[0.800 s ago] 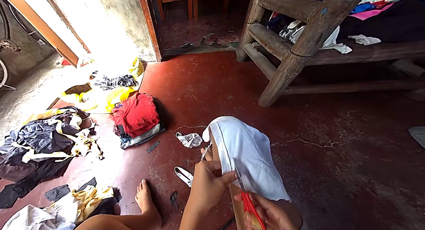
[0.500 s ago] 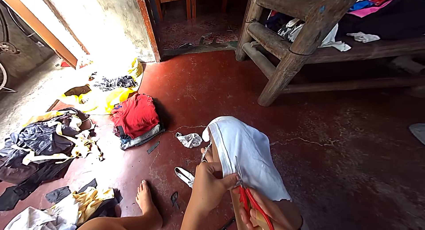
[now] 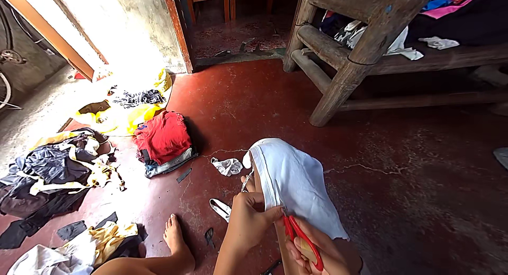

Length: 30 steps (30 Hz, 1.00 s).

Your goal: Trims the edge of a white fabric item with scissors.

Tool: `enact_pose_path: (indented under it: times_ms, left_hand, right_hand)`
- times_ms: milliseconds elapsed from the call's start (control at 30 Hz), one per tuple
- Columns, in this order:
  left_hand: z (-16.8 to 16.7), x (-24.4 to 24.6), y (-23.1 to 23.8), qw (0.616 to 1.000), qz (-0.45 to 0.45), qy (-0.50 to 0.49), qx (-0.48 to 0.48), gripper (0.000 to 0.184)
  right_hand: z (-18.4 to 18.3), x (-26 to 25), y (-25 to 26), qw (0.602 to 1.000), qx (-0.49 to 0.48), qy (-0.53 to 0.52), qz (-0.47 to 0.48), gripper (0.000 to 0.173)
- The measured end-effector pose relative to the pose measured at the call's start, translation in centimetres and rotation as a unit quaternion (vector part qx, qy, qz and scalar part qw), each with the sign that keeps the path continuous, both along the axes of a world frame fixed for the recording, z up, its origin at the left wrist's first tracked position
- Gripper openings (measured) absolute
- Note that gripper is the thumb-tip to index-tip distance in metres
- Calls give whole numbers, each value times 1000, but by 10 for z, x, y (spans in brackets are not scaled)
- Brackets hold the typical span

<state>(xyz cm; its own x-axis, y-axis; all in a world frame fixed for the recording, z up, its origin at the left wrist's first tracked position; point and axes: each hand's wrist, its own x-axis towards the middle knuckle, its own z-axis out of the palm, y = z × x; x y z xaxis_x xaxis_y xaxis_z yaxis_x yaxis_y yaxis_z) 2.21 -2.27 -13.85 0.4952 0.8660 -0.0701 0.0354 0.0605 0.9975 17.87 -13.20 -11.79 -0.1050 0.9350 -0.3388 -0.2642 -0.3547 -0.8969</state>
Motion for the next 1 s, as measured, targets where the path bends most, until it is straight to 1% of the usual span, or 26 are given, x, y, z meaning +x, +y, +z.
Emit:
enact_pose_path:
  times_ms: [333, 533, 833, 1000]
  left_hand:
    - [-3, 1, 2, 1000, -2, 28, 13, 12]
    - [-5, 2, 3, 1000, -4, 25, 6, 12]
    - [-5, 1, 4, 999, -1, 41, 14, 14]
    - [9, -7, 8, 996, -53, 61, -35, 21]
  right_hand:
    - [3, -2, -4, 1000, -6, 3, -16, 29]
    - [1, -1, -5, 1000, 10, 9, -19, 31]
    - [0, 0, -4, 999, 31, -21, -17, 29]
    - [2, 0, -4, 999, 29, -33, -25, 28]
